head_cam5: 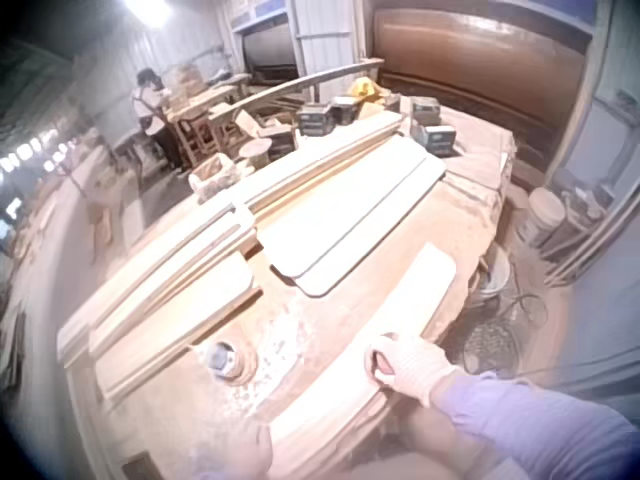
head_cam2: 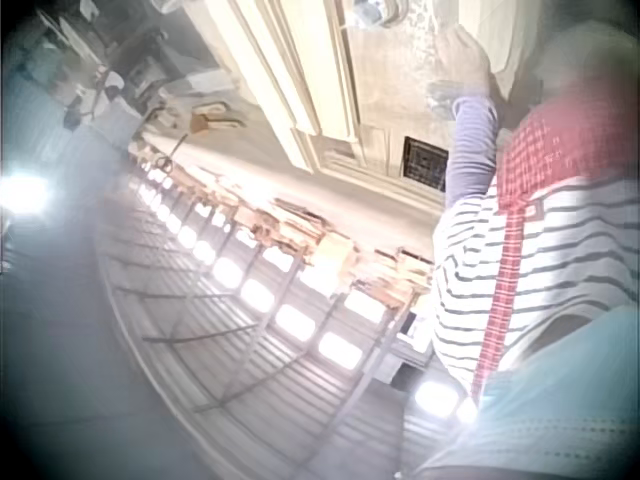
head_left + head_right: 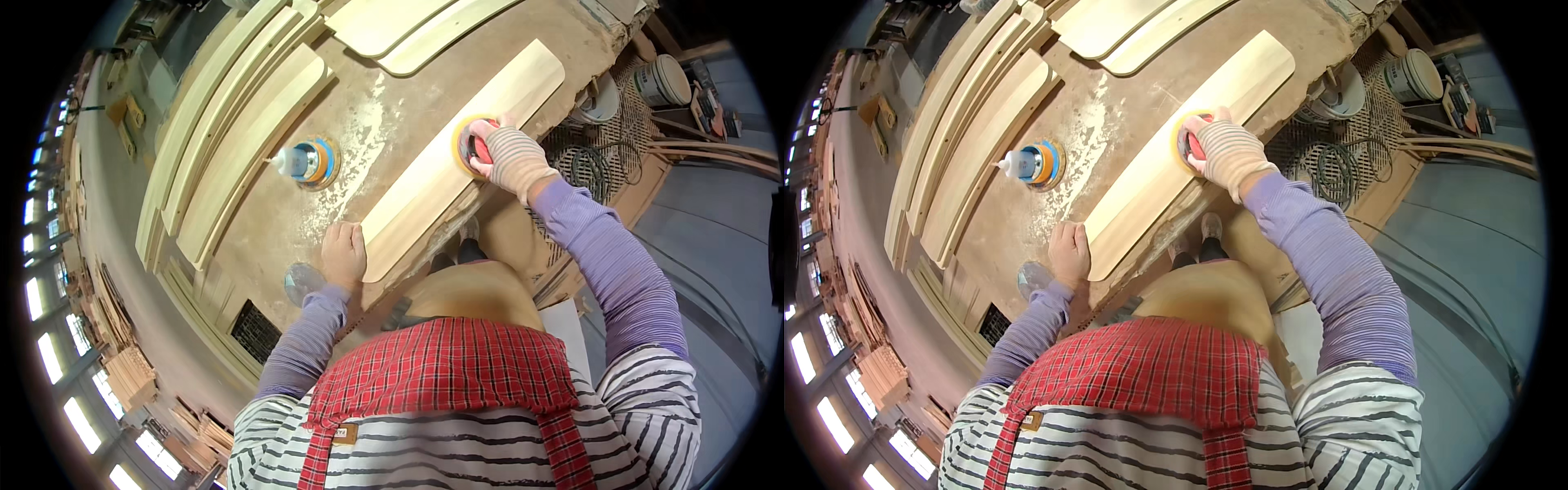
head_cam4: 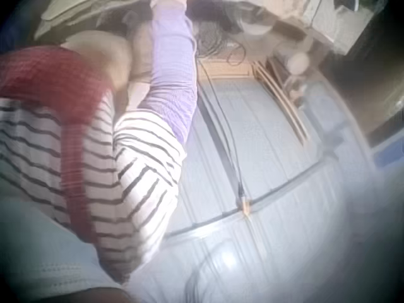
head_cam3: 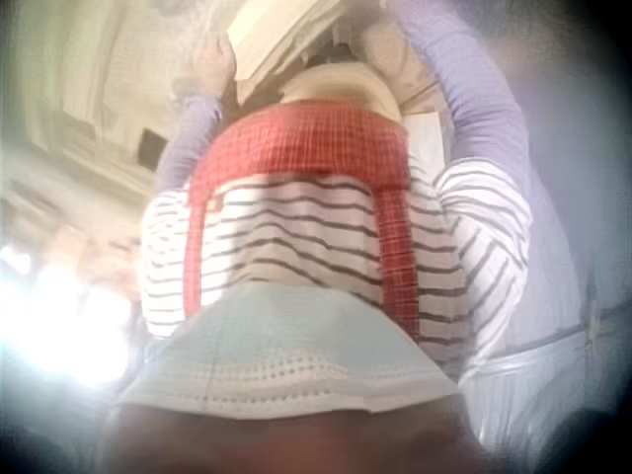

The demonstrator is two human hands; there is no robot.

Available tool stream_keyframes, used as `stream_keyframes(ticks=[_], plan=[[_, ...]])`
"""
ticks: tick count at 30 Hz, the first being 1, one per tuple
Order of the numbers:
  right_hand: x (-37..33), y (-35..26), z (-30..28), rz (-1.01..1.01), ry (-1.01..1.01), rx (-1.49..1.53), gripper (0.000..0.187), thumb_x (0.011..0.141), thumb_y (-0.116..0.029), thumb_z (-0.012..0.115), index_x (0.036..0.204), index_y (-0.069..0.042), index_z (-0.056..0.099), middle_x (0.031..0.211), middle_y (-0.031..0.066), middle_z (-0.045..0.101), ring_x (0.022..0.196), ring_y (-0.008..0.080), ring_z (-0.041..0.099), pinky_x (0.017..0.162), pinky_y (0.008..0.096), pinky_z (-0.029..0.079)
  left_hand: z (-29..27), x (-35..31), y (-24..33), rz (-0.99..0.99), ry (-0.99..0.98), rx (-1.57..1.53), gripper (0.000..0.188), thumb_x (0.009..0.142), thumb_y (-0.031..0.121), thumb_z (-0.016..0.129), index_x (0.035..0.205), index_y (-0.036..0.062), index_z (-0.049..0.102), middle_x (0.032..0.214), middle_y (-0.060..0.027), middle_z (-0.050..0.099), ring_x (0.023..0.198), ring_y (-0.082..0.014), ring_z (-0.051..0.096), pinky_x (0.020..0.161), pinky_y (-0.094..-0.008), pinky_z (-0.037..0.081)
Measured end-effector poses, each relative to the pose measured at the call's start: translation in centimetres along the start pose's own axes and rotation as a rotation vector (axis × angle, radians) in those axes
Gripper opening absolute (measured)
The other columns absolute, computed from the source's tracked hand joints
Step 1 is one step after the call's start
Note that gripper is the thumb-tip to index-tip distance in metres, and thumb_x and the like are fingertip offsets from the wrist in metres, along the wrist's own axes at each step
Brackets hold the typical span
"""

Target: The person sands long wooden boards using a power sander, replaces the sanding disk on the tool, and then carries the boards to another workstation to hand them over to another person.

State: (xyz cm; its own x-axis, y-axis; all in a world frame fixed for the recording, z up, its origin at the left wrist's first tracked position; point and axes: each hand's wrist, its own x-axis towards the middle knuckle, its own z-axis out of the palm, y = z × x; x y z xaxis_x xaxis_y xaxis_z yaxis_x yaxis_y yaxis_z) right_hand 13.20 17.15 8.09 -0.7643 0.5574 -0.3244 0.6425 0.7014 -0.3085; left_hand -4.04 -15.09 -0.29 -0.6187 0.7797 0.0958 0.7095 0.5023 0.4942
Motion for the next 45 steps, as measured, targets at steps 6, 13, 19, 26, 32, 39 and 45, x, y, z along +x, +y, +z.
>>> stream_keyframes(ticks=[6, 13, 19, 26, 32, 39, 45], plan=[[2.7, 4.6, -1.5, 0.158, 0.224, -0.009, 0.041, 0.085, -0.035, 0.067, 0.121, -0.016, 0.058, 0.115, 0.0213, 0.061, 0.104, 0.0409, 0.064, 0.088, 0.0467, 0.054, 0.6, 0.2, -0.1, 0.044, 0.030, 0.004, 0.011, 0.094, 0.014, 0.060, 0.088, 0.0057, 0.064, 0.087, -0.0105, 0.061, 0.085, -0.0318, 0.059, 0.076, -0.0431, 0.047], [-4.2, -12.5, 4.1, -0.220, -0.087, 0.086, 0.026, 0.090, -0.023, 0.060, 0.115, -0.018, 0.058, 0.112, 0.0201, 0.059, 0.098, 0.0401, 0.066, 0.077, 0.0505, 0.058, 0.6, -0.3, -0.2, -0.031, 0.017, 0.005, 0.013, 0.095, 0.015, 0.059, 0.088, 0.0052, 0.064, 0.088, -0.0109, 0.062, 0.086, -0.0322, 0.060, 0.077, -0.0429, 0.048], [-1.9, -4.4, 1.4, 0.102, -0.135, 0.071, 0.030, 0.086, -0.032, 0.066, 0.112, -0.016, 0.061, 0.109, 0.0219, 0.063, 0.094, 0.0385, 0.068, 0.080, 0.0476, 0.057, 0.0, 0.4, 0.1, -0.028, -0.006, 0.032, 0.012, 0.095, 0.014, 0.060, 0.088, 0.0049, 0.064, 0.088, -0.0114, 0.063, 0.084, -0.0323, 0.060, 0.076, -0.0414, 0.048], [6.9, 18.1, -4.6, 0.367, 0.458, 0.158, 0.060, 0.077, -0.037, 0.074, 0.128, -0.011, 0.056, 0.103, 0.0233, 0.067, 0.097, 0.0380, 0.068, 0.089, 0.0421, 0.055, 0.4, 0.8, -0.2, 0.025, -0.018, 0.061, 0.013, 0.095, 0.014, 0.060, 0.087, 0.0050, 0.064, 0.089, -0.0110, 0.063, 0.084, -0.0323, 0.061, 0.076, -0.0412, 0.048], [1.7, 4.3, -2.0, 0.279, 0.308, 0.224, 0.039, 0.078, -0.035, 0.074, 0.107, -0.011, 0.064, 0.108, 0.0192, 0.064, 0.097, 0.0328, 0.066, 0.086, 0.0415, 0.056, 0.4, 0.6, 0.2, 0.000, 0.001, 0.024, 0.013, 0.096, 0.015, 0.059, 0.088, 0.0046, 0.062, 0.088, -0.0112, 0.062, 0.084, -0.0321, 0.060, 0.076, -0.0423, 0.048], [-7.5, -12.0, 9.6, -0.115, -0.360, 0.167, 0.059, 0.092, -0.049, 0.050, 0.137, -0.011, 0.044, 0.130, 0.0285, 0.054, 0.109, 0.0476, 0.062, 0.096, 0.0534, 0.050, 1.2, 1.4, -0.6, 0.014, 0.050, -0.007, 0.015, 0.095, 0.019, 0.060, 0.088, 0.0065, 0.063, 0.088, -0.0112, 0.061, 0.085, -0.0330, 0.060, 0.074, -0.0424, 0.048], [-3.2, -3.9, 4.5, -0.058, 0.048, 0.176, 0.051, 0.084, -0.039, 0.069, 0.127, -0.017, 0.054, 0.116, 0.0222, 0.060, 0.106, 0.0442, 0.061, 0.090, 0.0470, 0.054, 0.6, 0.5, -1.0, -0.006, 0.072, -0.002, 0.016, 0.095, 0.022, 0.060, 0.087, 0.0082, 0.064, 0.088, -0.0092, 0.063, 0.085, -0.0314, 0.061, 0.075, -0.0423, 0.049]])
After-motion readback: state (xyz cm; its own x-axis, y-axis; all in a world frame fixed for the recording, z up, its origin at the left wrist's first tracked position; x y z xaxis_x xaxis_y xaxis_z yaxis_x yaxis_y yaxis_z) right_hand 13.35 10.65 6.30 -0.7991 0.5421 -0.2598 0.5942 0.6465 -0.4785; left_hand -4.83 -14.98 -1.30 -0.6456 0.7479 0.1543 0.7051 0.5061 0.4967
